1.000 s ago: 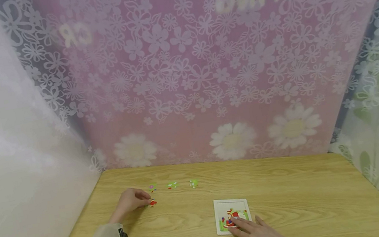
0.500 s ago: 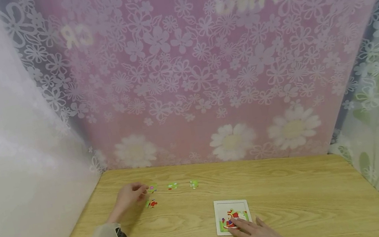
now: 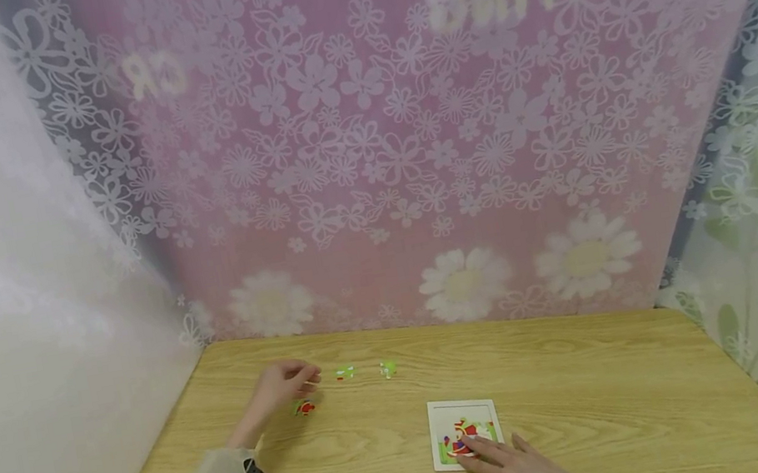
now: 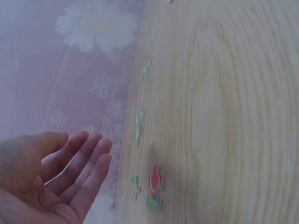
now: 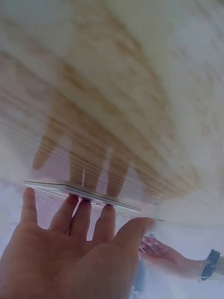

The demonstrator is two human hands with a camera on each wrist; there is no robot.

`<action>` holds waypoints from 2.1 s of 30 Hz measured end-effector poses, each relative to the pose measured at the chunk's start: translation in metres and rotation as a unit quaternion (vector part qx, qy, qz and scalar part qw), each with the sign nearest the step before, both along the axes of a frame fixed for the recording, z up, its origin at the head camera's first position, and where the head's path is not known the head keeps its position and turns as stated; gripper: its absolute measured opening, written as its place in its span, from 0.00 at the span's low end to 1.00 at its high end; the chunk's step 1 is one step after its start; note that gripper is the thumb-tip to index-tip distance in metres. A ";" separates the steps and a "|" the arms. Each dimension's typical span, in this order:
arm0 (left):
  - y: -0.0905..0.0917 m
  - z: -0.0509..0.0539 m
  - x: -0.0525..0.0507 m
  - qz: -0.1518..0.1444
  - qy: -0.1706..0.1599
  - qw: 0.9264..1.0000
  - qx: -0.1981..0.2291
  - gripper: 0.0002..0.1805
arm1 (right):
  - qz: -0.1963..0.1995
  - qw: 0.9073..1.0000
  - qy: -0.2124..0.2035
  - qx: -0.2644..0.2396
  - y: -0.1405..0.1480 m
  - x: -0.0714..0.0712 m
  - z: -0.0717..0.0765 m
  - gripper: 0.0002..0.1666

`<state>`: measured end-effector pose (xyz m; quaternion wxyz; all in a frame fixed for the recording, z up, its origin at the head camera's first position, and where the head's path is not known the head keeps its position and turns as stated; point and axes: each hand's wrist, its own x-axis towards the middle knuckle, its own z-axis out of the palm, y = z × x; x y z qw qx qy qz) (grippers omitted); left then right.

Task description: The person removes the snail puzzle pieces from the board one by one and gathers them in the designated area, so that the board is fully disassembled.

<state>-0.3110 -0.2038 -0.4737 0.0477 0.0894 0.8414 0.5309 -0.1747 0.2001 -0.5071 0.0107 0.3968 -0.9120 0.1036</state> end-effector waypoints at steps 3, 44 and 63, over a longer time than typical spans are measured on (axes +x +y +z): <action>0.008 0.000 0.003 -0.029 0.006 1.000 -0.007 0.20 | 0.006 1.000 0.010 -0.001 0.001 0.000 -0.001 0.37; 0.151 -0.010 0.021 -0.178 0.034 0.983 -0.014 0.15 | -0.024 0.997 0.071 -0.004 0.029 0.007 -0.009 0.38; 0.194 -0.026 0.020 -0.203 0.030 0.974 -0.095 0.12 | -0.018 0.997 0.066 0.018 0.027 0.004 -0.013 0.38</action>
